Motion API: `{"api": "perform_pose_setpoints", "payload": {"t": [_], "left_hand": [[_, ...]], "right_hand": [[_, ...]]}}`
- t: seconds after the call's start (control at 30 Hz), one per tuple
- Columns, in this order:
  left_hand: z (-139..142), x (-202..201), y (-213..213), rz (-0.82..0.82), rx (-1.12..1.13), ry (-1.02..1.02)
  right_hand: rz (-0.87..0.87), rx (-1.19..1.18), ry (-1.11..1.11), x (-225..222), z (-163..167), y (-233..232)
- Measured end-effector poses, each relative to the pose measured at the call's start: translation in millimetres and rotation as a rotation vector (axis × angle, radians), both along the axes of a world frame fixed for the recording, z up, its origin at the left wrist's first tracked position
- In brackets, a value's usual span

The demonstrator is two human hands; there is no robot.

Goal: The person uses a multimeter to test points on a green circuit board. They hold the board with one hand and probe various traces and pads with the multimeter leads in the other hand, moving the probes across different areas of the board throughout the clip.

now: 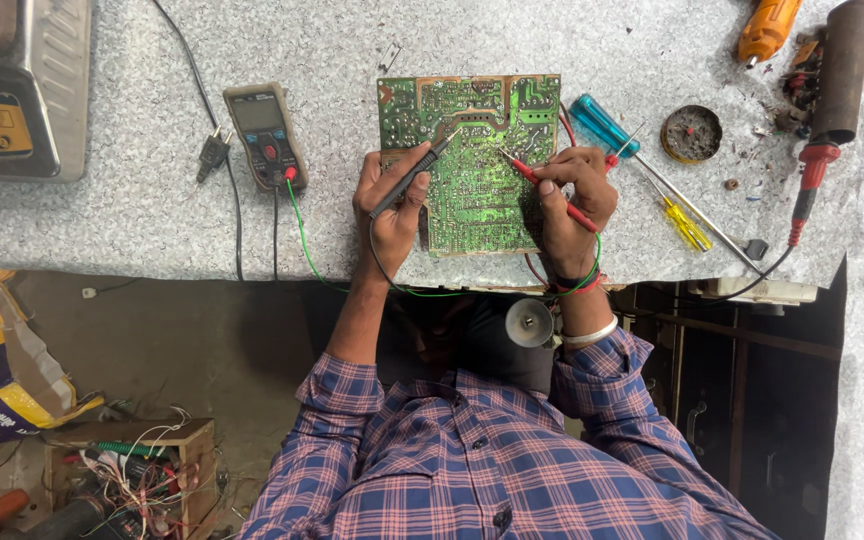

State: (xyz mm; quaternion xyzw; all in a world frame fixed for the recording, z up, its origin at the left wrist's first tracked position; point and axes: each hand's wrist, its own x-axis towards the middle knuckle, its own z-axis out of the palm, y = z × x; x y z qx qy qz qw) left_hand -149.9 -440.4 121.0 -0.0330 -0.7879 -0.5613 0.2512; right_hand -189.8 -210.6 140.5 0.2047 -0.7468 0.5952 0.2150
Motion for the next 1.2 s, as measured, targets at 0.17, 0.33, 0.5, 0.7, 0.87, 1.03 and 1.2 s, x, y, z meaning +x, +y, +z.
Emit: {"api": "perform_pose_setpoints", "payload": {"t": [0.17, 0.33, 0.5, 0.7, 0.87, 1.03, 1.2], "left_hand": [[0, 0, 0, -0.005, -0.015, 0.031], [0, -1, 0, -0.001, 0.009, 0.01], [0, -1, 1, -0.005, 0.001, 0.004], [1, -1, 1, 0.003, -0.01, 0.009], [0, -2, 1, -0.001, -0.009, 0.009], [-2, -1, 3, -0.004, 0.011, -0.019], [0, -1, 4, -0.002, -0.003, 0.012]], "right_hand": [[-0.006, -0.006, -0.003, 0, 0, 1], [-0.004, 0.009, 0.01, -1, 0, 0], [-0.031, -0.017, -0.027, 2, -3, 1], [-0.047, -0.122, -0.098, -1, -11, 0], [-0.024, -0.102, -0.058, -2, -14, 1], [-0.039, -0.063, -0.037, -1, -11, 2], [-0.043, -0.032, -0.022, -1, -8, 2]]}}
